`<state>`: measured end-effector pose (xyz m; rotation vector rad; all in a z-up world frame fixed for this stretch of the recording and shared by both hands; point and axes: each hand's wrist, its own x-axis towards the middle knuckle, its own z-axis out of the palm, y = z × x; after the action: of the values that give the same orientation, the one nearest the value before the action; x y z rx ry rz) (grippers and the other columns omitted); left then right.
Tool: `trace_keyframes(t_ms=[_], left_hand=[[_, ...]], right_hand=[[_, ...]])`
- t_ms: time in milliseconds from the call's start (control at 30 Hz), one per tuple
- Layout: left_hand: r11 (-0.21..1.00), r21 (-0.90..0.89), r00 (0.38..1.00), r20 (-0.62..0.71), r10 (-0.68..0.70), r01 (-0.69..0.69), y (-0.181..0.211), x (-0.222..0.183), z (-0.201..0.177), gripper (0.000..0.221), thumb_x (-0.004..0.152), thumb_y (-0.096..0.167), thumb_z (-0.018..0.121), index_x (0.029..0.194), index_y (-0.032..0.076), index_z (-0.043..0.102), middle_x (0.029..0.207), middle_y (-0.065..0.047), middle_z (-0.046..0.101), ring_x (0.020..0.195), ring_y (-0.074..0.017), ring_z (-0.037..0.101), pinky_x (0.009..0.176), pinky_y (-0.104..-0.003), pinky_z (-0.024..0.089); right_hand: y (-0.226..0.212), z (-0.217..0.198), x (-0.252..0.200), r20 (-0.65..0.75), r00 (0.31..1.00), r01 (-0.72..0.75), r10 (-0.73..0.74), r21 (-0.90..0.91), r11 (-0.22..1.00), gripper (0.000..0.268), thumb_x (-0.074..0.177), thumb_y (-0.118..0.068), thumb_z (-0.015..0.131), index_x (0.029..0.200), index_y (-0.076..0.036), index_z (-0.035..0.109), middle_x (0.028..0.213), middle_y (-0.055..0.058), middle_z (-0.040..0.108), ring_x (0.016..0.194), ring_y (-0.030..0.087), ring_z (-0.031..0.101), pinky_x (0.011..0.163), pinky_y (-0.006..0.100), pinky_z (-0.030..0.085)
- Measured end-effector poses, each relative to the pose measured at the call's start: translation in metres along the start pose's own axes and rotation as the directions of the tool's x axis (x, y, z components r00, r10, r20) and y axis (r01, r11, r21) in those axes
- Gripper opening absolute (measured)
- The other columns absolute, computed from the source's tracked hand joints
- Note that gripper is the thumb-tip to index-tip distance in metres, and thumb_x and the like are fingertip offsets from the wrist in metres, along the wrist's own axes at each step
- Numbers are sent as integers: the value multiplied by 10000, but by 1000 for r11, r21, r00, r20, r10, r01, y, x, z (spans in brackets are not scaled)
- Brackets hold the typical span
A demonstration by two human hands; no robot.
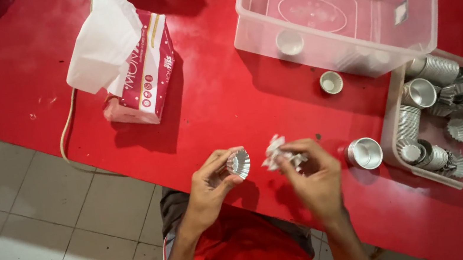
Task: Clean small metal baking molds using a tissue on a red work table
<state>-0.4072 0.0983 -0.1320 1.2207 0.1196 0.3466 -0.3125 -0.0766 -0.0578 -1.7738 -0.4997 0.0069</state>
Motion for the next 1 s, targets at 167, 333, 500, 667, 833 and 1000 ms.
trace_keyframes(t_ms=[167, 333, 500, 667, 833, 1000], left_hand=[[997, -76, 999, 33, -27, 30, -1, 3, 14, 608, 815, 109, 850, 1359, -53, 632, 1182, -159, 631, 1082, -199, 626, 910, -312, 585], [997, 48, 999, 18, 51, -52, 4, 3, 19, 574, 803, 94, 861, 1330, -30, 671, 1109, -150, 616, 1036, -185, 607, 907, -309, 587], [980, 183, 996, 48, 74, -81, 16, 7, 18, 588, 788, 119, 869, 1337, 28, 679, 1111, -158, 638, 1034, -213, 631, 874, -324, 606], [943, 306, 991, 69, 114, -130, 16, 10, 6, 601, 765, 137, 876, 1334, 72, 693, 1109, -171, 662, 1046, -261, 658, 854, -369, 616], [907, 399, 991, 58, 122, -135, 24, 6, 2, 577, 779, 145, 862, 1326, 70, 694, 1163, -183, 674, 1085, -303, 677, 884, -396, 632], [903, 400, 986, 115, 119, -156, 26, 5, 9, 563, 793, 176, 854, 1323, 64, 699, 1137, -184, 685, 1062, -326, 689, 891, -425, 615]], right_hand=[[-22, 19, -6, 125, 989, 76, -77, 8, 997, 274, 787, 61, 826, 1048, -16, 793, 988, 152, 727, 904, 266, 736, 776, 340, 628], [-6, 29, -13, 25, 978, 207, -206, -181, 961, 348, 698, 107, 841, 984, -90, 830, 898, 101, 805, 716, 235, 774, 628, 329, 616], [20, 34, -22, 45, 986, -162, 158, 108, 981, 302, 760, 111, 788, 1027, -27, 762, 713, 107, 737, 414, 81, 528, 403, 232, 475], [37, 33, -17, 199, 918, -384, 343, 234, 893, 255, 785, 126, 740, 1021, 40, 782, 575, 130, 667, 314, 92, 498, 317, 225, 423], [28, 23, -7, 406, 859, -428, 312, 234, 873, 198, 831, 52, 784, 1030, 47, 775, 699, 96, 725, 567, 83, 601, 513, 235, 537], [29, 23, -14, 333, 919, -267, 210, 133, 955, 180, 825, 14, 812, 1003, -4, 791, 893, 122, 744, 798, 150, 654, 755, 328, 576]])
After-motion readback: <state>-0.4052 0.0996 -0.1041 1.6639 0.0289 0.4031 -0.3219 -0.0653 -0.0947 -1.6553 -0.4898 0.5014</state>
